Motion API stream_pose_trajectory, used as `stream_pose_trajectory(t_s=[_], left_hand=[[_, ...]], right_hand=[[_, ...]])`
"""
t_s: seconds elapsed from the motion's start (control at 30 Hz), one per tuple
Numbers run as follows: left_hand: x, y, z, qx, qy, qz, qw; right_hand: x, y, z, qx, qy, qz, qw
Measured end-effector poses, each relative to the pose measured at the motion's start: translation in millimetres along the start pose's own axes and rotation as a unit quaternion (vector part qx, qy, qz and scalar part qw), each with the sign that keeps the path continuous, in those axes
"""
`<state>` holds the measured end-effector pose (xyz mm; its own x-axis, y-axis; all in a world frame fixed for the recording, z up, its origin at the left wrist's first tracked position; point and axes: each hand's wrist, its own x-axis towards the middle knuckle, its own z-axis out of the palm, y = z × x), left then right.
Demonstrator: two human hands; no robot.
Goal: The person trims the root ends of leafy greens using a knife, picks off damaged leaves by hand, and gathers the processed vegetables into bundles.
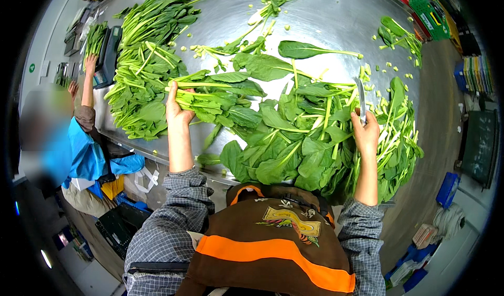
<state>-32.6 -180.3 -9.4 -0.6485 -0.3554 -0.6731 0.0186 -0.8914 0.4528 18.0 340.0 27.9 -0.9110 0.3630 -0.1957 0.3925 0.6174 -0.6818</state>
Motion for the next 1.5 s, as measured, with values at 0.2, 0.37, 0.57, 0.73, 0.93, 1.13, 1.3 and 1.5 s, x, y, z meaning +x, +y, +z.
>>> stream_pose_trajectory(t_s=[0.2, 0.37, 0.57, 0.73, 0.93, 1.13, 1.3, 1.5], left_hand=[[16.2, 19.6, -25.0, -0.024, 0.001, -0.016, 1.000], [35.9, 84.8, -26.5, 0.008, 0.010, 0.047, 0.999], [103.2, 256.2, 3.2, 0.162, -0.067, 0.144, 0.974], [103.7, 326.4, 38.8, 0.530, 0.126, 0.462, 0.700], [12.3, 72.2, 29.9, 0.657, -0.085, 0.590, 0.461], [21.3, -60.1, -101.2, 0.707, 0.000, 0.444, 0.550], [-40.2, -147.1, -118.2, 0.741, -0.141, 0.375, 0.539], [-121.6, -193.2, -96.6, 0.733, -0.299, 0.199, 0.578]], right_hand=[[3.2, 17.7, 14.2, -0.021, -0.023, -0.010, 0.999], [-7.8, -1.7, 17.9, -0.021, -0.050, 0.004, 0.998], [-6.5, 2.4, 20.0, -0.023, -0.047, -0.012, 0.999], [-17.5, -12.7, -1.7, -0.053, -0.015, -0.082, 0.995], [-61.0, 34.8, -63.1, -0.104, 0.108, 0.059, 0.987], [-124.4, 143.7, -121.6, -0.157, 0.258, 0.128, 0.945], [-126.6, 203.8, -144.7, -0.089, 0.309, 0.232, 0.918], [-94.2, 245.0, -184.9, -0.025, 0.260, 0.294, 0.919]])
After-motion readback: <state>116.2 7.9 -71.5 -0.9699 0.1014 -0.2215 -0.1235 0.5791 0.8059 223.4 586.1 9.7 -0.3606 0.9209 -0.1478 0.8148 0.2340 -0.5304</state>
